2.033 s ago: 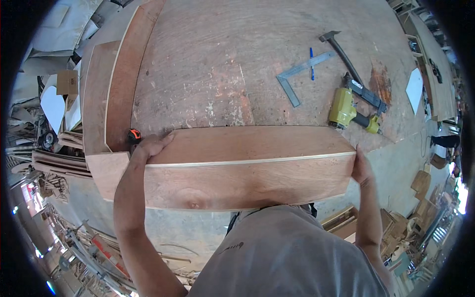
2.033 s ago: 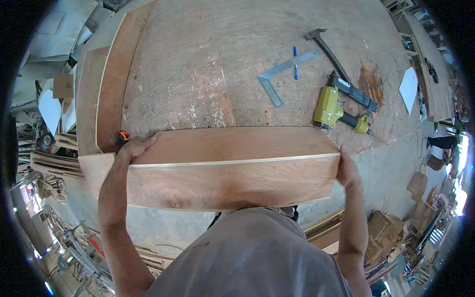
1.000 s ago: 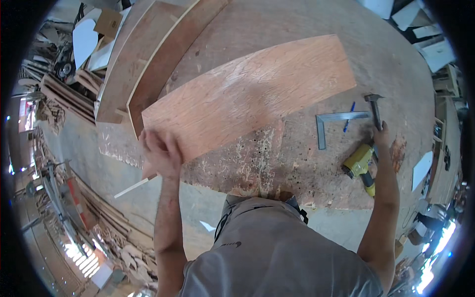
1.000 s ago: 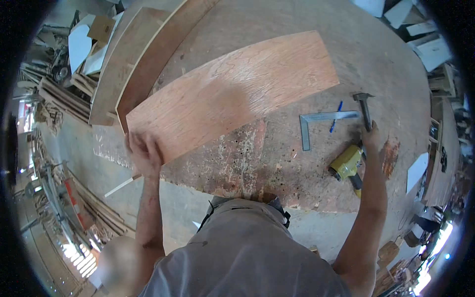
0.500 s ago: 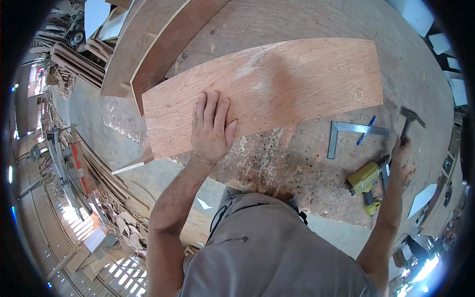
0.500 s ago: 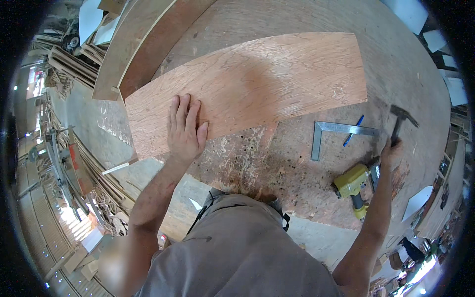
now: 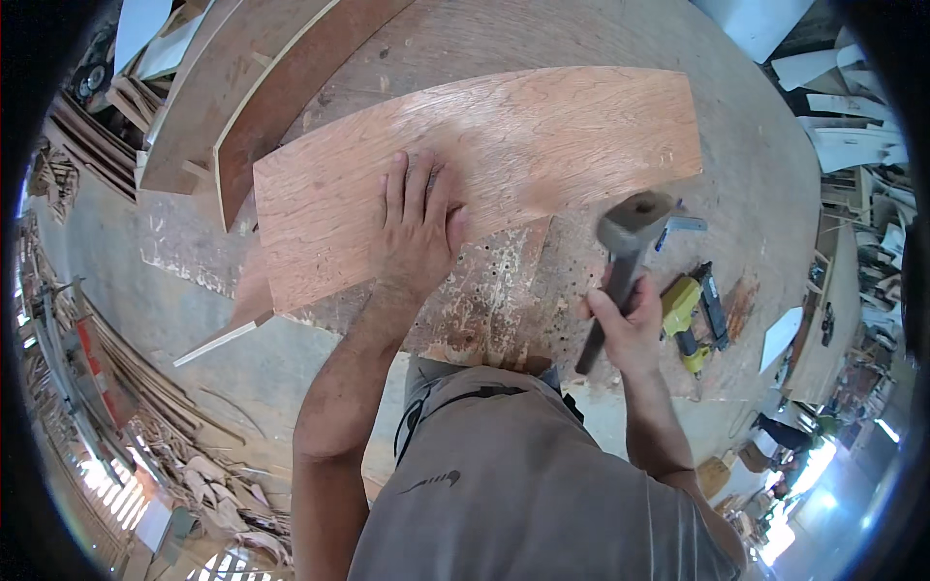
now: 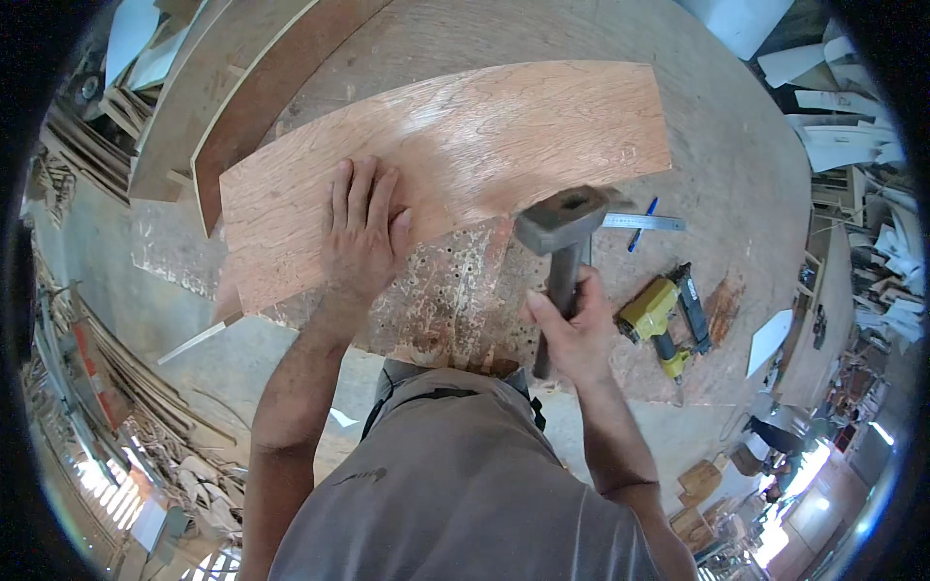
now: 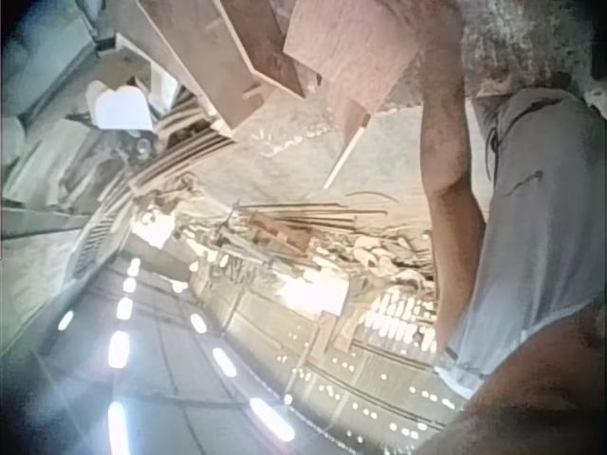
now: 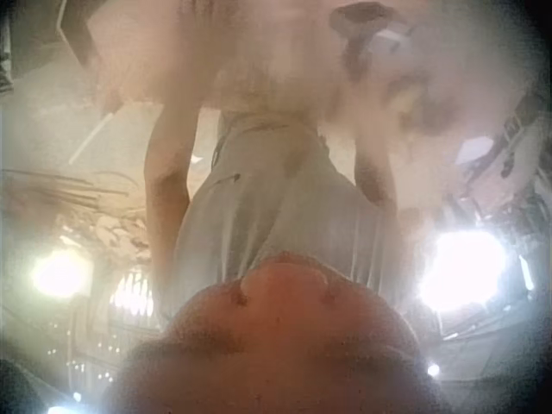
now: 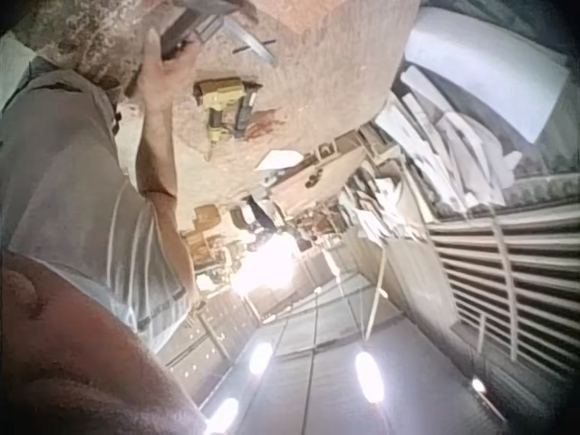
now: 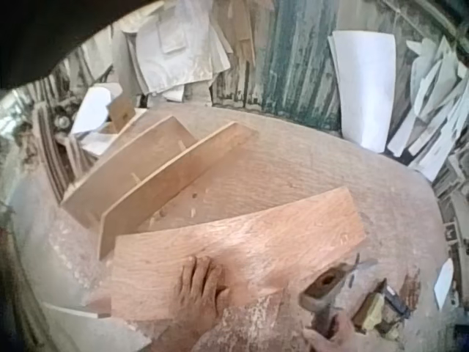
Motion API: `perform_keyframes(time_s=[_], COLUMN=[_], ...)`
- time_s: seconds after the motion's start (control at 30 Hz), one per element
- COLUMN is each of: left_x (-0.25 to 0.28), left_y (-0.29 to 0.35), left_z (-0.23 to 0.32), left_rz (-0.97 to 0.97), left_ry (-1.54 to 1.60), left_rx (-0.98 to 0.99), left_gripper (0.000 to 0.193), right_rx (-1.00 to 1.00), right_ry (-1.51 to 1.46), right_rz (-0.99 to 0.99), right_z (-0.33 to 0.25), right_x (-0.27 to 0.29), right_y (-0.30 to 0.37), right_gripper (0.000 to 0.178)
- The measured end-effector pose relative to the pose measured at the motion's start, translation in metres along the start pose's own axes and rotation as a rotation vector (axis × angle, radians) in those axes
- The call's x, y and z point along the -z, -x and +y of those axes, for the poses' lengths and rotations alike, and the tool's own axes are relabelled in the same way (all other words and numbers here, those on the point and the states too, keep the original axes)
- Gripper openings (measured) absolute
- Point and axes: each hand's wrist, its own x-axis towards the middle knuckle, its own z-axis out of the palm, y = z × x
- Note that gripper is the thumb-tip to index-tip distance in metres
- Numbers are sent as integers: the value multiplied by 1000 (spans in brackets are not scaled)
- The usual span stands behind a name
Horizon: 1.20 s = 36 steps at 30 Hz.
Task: The person assembles a curved wooden structure by applying glue to small wooden blocks and attaching them to a larger curved board. They use a nail gun to secure the pieces and a hammer to tap them into place, ensuring alignment.
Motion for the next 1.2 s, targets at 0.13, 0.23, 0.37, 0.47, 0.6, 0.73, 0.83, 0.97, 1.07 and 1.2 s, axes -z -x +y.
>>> perform_keyframes(time_s=[0.13, 0.23, 0.37, 0.47, 0.6, 0.73, 0.83, 0.97, 1.07, 1.2], left_x=[0, 1, -4, 0, 0, -2, -3, 0, -1, 0], left_y=[2, 2, 3, 2, 4, 3, 4, 3, 2, 2], left_z=[-3, -2, -5, -5, -6, -6, -5, -7, -5, -4], left_rz=[18, 21, 48, 43, 46, 48, 44, 14, 13, 5], left_ry=[54, 63, 67, 57, 68, 71, 66, 50, 44, 29], left_rx=[19, 30, 31, 41, 37, 36, 32, 41, 44, 41], left_gripper=[52, 52, 52, 52, 52, 52, 53, 54, 53, 53], right_rx=[-53, 116, 116, 80, 147, 334, 213, 212, 424, 352], right_ry=[149, 97, 184, 550, 447, 276, 624, 498, 253, 721], right_rz=[-203, -111, -141, -184, -170, -96, -185, -134, -64, -197], right_z=[-7, -2, -19, -36, -33, 7, 12, 1, 5, 12], right_x=[-2, -11, -29, -35, -33, -29, -24, -27, -27, -34], right_y=[5, 11, 2, -20, -14, -14, -39, -31, -23, -39], right_gripper=[31, 38, 46, 45, 34, 22, 26, 26, 23, 34])
